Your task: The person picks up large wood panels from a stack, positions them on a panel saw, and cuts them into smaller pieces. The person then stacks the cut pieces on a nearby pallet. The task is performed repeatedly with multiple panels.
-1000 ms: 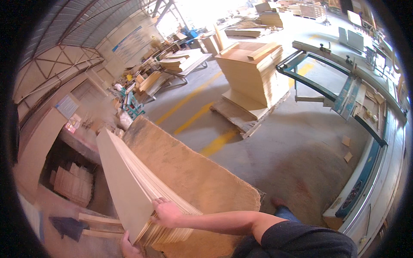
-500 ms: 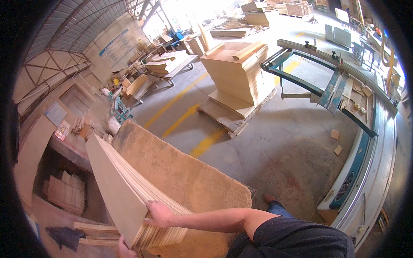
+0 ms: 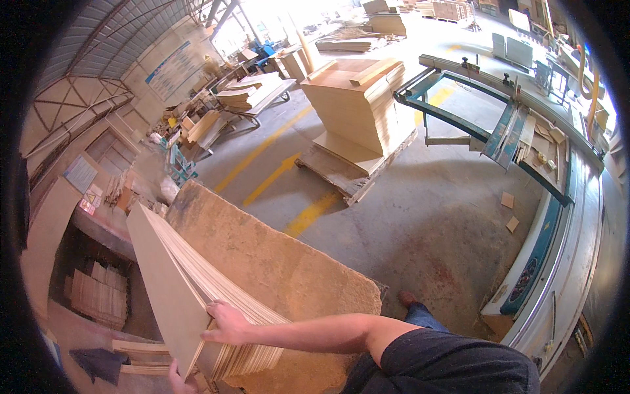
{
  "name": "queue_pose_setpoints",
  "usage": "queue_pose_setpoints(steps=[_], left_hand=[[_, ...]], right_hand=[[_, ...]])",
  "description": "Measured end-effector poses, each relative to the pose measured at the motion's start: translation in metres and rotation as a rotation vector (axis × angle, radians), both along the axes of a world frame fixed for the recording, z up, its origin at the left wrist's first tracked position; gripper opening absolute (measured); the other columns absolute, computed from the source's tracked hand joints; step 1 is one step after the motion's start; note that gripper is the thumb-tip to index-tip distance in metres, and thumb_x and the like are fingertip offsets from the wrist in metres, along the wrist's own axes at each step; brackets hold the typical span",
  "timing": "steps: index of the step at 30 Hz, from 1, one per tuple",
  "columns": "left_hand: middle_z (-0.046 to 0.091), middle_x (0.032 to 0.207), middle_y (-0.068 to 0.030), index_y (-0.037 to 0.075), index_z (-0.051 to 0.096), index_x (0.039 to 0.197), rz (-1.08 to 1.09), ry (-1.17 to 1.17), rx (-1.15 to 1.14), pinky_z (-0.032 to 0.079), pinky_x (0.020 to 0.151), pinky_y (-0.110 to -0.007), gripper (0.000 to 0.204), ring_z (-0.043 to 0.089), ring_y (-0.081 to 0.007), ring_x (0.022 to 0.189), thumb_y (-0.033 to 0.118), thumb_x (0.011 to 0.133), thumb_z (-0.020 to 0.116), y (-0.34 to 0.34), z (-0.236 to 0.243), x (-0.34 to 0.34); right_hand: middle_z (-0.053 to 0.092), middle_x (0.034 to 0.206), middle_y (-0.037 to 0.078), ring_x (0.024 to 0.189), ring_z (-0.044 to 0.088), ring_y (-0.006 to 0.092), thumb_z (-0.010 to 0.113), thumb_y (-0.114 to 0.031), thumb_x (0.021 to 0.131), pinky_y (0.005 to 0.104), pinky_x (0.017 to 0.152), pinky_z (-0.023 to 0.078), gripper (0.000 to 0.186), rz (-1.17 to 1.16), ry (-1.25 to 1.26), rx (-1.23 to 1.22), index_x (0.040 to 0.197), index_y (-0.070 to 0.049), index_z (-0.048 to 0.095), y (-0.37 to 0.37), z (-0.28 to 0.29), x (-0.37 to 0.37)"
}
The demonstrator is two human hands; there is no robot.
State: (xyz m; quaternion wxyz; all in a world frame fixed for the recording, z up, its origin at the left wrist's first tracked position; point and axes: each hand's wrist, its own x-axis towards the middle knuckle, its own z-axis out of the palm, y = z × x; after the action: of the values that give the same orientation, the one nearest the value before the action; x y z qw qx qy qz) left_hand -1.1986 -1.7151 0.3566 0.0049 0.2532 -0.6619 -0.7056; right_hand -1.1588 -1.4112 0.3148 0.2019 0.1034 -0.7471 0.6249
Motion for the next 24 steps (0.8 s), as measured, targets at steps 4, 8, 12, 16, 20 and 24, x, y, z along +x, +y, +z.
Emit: queue_pose_setpoints(steps=[4,8,12,16,20,24], left_hand=[[0.07,0.135,-0.0129,-0.001,0.064,0.14,-0.006,0.031,0.002,0.054,0.108,-0.046,0.052,0.067,-0.0337,0.121,0.033,0.101,0.067,-0.003,0.011,-0.004],[0.071,0.135,-0.013,-0.001,0.065,0.14,-0.046,0.059,0.009,0.054,0.107,-0.046,0.052,0.068,-0.0336,0.121,0.033,0.101,0.066,0.007,0.022,-0.011],[0.071,0.134,-0.013,-0.001,0.065,0.139,-0.107,0.072,0.033,0.055,0.107,-0.046,0.051,0.068,-0.0335,0.12,0.033,0.101,0.066,0.029,0.029,-0.016],[0.071,0.134,-0.0131,-0.001,0.065,0.139,-0.155,0.071,0.054,0.055,0.106,-0.046,0.051,0.068,-0.0334,0.12,0.033,0.101,0.066,0.057,0.028,-0.015],[0.071,0.133,-0.0131,-0.001,0.065,0.138,-0.223,0.096,0.034,0.055,0.106,-0.046,0.051,0.068,-0.0333,0.119,0.033,0.101,0.066,0.087,0.032,0.0],[0.072,0.127,-0.0125,0.0,0.066,0.135,-0.552,0.343,-0.308,0.058,0.099,-0.042,0.047,0.07,-0.0295,0.112,0.035,0.104,0.064,0.07,-0.001,0.013]], right_hand=[[0.069,0.096,0.024,0.092,0.066,0.0425,0.08,-0.043,0.083,0.0476,0.084,0.054,0.054,0.192,-0.211,-0.006,0.1,0.007,0.065,0.01,0.026,-0.001],[0.07,0.091,0.028,0.089,0.069,0.0442,0.077,-0.042,0.086,0.0484,0.081,0.055,0.053,0.075,-0.225,-0.122,0.097,0.009,0.065,0.016,0.034,-0.001],[0.07,0.088,0.031,0.092,0.071,0.0452,0.074,-0.041,0.089,0.05,0.082,0.056,0.052,0.007,-0.231,-0.032,0.094,0.01,0.065,0.012,0.007,-0.04],[0.071,0.088,0.031,0.09,0.071,0.0487,0.07,-0.041,0.093,0.0533,0.081,0.057,0.05,-0.046,-0.225,0.163,0.091,0.009,0.067,0.019,0.008,-0.045],[0.072,0.086,0.03,0.088,0.071,0.0491,0.068,-0.042,0.094,0.0551,0.08,0.058,0.049,-0.072,-0.191,0.309,0.087,0.007,0.069,0.051,0.023,-0.031],[0.07,0.082,0.03,0.086,0.07,0.0484,0.068,-0.044,0.094,0.0539,0.077,0.058,0.05,-0.041,-0.21,0.389,0.086,0.006,0.069,0.088,0.037,-0.006]])
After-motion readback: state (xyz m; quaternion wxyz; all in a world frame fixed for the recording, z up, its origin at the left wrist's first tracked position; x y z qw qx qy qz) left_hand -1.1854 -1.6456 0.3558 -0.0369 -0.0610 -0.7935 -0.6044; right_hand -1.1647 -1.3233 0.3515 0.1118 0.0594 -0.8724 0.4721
